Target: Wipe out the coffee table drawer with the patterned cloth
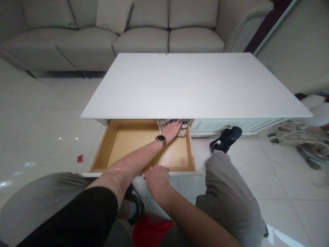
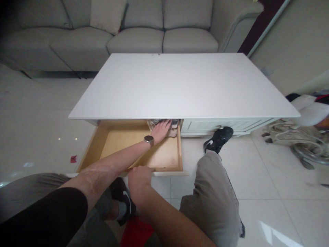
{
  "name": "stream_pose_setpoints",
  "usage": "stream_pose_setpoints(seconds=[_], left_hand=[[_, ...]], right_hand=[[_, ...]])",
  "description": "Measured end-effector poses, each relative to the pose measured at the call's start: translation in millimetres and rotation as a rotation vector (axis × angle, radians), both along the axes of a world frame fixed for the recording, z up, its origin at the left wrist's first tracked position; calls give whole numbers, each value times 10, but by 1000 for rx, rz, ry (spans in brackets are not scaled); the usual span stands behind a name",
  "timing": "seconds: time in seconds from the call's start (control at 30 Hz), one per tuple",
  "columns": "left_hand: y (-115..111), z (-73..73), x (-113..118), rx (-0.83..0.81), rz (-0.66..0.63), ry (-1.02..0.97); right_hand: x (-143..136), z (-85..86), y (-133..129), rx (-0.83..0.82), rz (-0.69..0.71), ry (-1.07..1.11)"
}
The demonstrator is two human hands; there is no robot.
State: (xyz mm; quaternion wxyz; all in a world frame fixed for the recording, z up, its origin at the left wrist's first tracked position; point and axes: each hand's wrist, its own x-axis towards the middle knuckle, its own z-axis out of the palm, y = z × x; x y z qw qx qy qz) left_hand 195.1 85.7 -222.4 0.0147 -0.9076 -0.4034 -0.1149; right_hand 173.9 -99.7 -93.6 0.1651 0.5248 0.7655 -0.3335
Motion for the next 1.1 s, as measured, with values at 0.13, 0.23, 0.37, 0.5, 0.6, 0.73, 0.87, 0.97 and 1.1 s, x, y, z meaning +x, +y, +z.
stream_pose_setpoints(seconds=[0.13,0.23,0.37,0.5,0.6,0.73,0.87,0.97,1.1], left_hand=[[184,96,175,-63,115,-25],[355,79,197,-110,113,-84],[428,-21,78,-124,66,-71],[370,-58,-203,-98,96,42],[350,-42,-564,-62,156,147],[390,-13,-1242,-51,270,258],[448,28,-2027,-116,398,255],[468,70,-2525,-125,486,222],[477,135,-2817,-130,481,171]], right_hand=[[12,17,-7,5,17,-14],[24,64,0,-4,17,-23],[36,106,2,4,-5,-22],[40,104,-4,8,-20,-9],[44,97,-4,-1,-18,-8],[52,92,-9,3,-22,-12],[61,81,-24,30,-9,2],[65,66,-32,48,-3,10],[68,58,-31,45,3,22]])
